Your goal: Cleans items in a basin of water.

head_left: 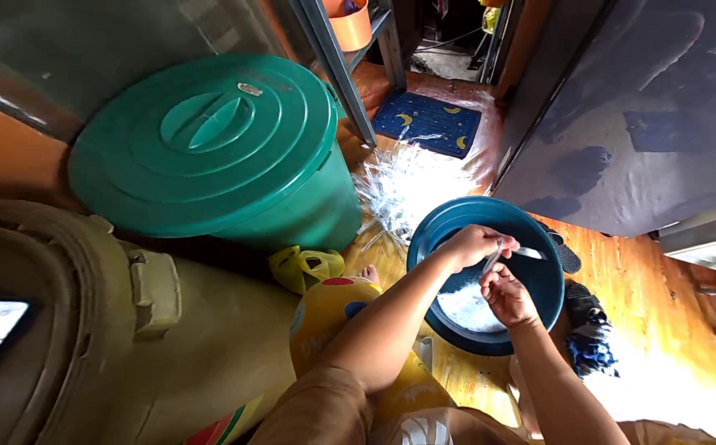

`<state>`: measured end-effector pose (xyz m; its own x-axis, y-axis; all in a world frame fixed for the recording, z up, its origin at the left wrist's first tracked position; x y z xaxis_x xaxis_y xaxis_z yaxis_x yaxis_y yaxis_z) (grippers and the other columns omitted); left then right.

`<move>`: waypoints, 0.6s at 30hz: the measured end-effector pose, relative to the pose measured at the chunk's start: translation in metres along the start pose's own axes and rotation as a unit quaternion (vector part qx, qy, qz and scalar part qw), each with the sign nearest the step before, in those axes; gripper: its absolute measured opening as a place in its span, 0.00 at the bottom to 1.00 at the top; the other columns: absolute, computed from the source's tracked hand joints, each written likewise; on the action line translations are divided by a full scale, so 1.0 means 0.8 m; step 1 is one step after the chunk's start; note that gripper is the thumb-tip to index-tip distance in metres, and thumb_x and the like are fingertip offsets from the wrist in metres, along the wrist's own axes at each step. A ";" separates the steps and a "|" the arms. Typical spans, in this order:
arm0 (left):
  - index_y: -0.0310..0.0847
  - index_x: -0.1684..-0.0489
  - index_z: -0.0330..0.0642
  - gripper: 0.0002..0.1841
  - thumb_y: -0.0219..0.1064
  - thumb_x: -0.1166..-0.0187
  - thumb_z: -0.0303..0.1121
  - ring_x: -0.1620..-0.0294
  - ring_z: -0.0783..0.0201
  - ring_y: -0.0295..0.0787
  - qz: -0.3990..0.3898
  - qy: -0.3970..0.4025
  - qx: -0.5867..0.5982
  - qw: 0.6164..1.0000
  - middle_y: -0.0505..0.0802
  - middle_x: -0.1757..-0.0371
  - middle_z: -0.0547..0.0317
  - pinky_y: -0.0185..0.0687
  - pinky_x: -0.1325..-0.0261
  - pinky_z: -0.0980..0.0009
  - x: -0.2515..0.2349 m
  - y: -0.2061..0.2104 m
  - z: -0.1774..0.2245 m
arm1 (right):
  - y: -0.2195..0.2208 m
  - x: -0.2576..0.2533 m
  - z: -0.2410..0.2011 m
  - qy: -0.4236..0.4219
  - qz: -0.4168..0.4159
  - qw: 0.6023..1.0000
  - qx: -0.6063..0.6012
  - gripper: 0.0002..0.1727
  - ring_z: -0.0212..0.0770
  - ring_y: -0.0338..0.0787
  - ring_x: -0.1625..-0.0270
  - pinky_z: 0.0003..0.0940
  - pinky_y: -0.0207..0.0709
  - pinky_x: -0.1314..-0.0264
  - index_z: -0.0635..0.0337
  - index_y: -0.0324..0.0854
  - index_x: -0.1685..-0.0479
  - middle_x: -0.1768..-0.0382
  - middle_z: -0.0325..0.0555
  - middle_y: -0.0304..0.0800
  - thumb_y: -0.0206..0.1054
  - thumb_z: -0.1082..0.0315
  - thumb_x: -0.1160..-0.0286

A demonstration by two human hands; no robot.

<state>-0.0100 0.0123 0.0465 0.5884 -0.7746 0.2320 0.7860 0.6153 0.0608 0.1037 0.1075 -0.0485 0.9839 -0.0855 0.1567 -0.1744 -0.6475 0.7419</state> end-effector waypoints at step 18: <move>0.76 0.30 0.34 0.18 0.52 0.05 0.37 0.39 0.55 0.87 0.094 -0.143 -0.032 0.985 0.88 0.38 0.41 0.81 0.32 0.57 0.001 0.017 -0.034 | 0.051 -0.019 -0.062 -0.255 0.148 0.728 0.619 0.08 0.38 0.86 0.47 0.27 0.83 0.48 0.68 0.86 0.71 0.48 0.56 0.84 0.66 0.71 0.32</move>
<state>0.0063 0.0164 0.0213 0.6548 -0.5685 0.4980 0.6835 0.7266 -0.0693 0.0795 0.1202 0.0114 0.8514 -0.4251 -0.3072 -0.5244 -0.7023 -0.4814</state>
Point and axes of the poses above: each hand's wrist, its own x-axis away from the middle knuckle, its own y-axis out of the palm, z = x × y, the point moved 4 cm from there along -x, towards the middle knuckle
